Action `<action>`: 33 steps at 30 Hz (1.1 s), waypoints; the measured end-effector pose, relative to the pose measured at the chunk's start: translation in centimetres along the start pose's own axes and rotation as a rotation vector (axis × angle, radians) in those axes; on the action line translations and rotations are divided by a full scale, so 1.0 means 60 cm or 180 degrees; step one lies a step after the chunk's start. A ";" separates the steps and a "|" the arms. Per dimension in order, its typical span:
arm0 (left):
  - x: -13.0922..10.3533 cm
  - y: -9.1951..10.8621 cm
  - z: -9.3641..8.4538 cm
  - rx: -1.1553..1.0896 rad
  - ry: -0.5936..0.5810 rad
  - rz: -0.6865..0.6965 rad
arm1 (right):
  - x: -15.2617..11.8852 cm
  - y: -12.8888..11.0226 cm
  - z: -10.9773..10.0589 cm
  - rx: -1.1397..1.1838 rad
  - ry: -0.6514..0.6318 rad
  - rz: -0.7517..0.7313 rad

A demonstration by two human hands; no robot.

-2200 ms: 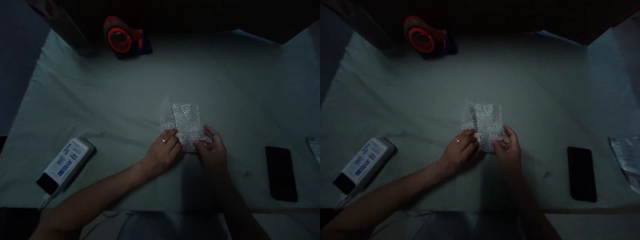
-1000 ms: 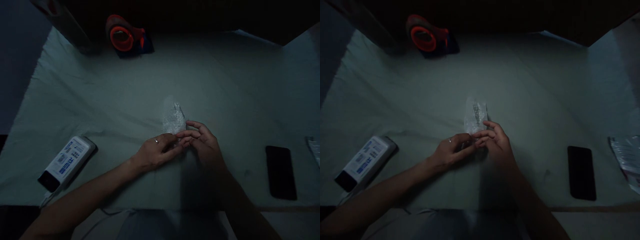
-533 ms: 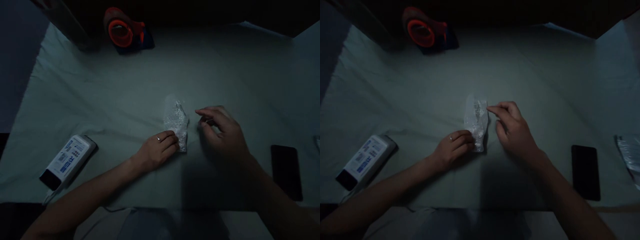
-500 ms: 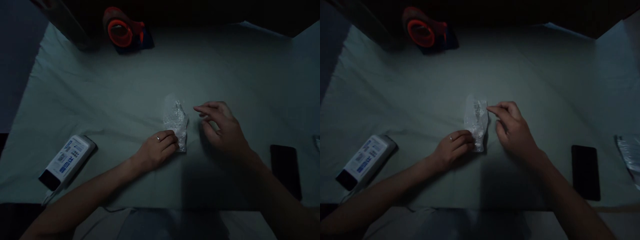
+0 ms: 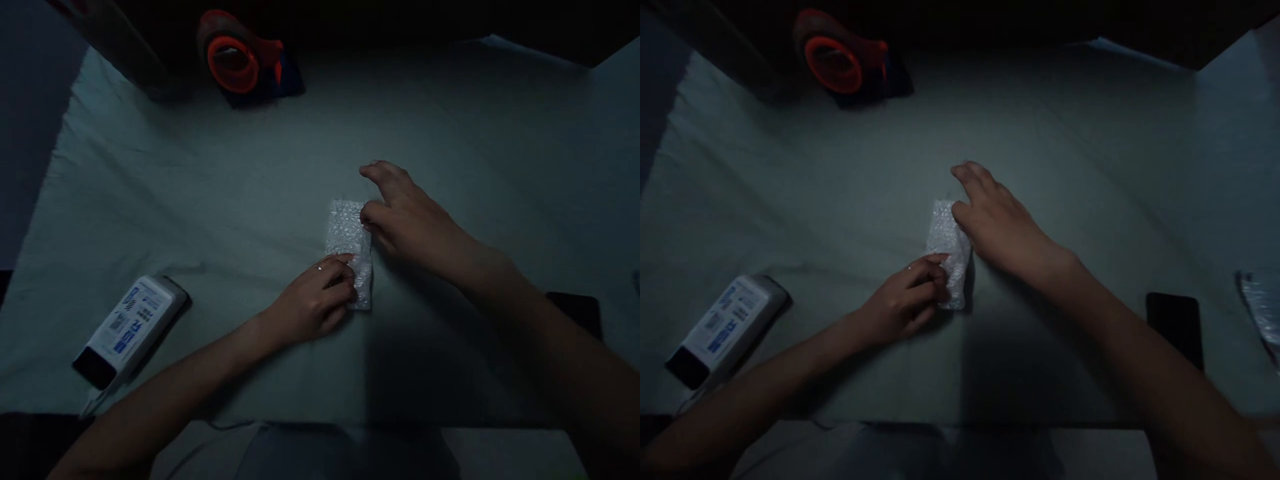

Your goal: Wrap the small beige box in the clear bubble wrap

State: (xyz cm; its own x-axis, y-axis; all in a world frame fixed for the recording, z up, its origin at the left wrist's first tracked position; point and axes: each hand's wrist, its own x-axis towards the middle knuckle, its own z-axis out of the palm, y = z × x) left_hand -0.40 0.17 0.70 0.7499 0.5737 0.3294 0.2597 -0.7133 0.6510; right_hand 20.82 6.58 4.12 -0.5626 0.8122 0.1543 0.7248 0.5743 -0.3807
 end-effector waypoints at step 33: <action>-0.014 -0.008 0.003 -0.0042 0.0193 -0.0334 | -0.131 -0.083 0.052 0.0229 0.0634 -0.0424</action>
State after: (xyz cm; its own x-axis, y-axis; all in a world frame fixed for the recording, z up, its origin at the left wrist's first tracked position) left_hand -1.03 -0.04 0.02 0.6808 0.6685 0.2994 0.3266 -0.6428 0.6929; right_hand 20.42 -2.98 1.96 -0.5566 0.7380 0.3815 0.6152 0.6747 -0.4078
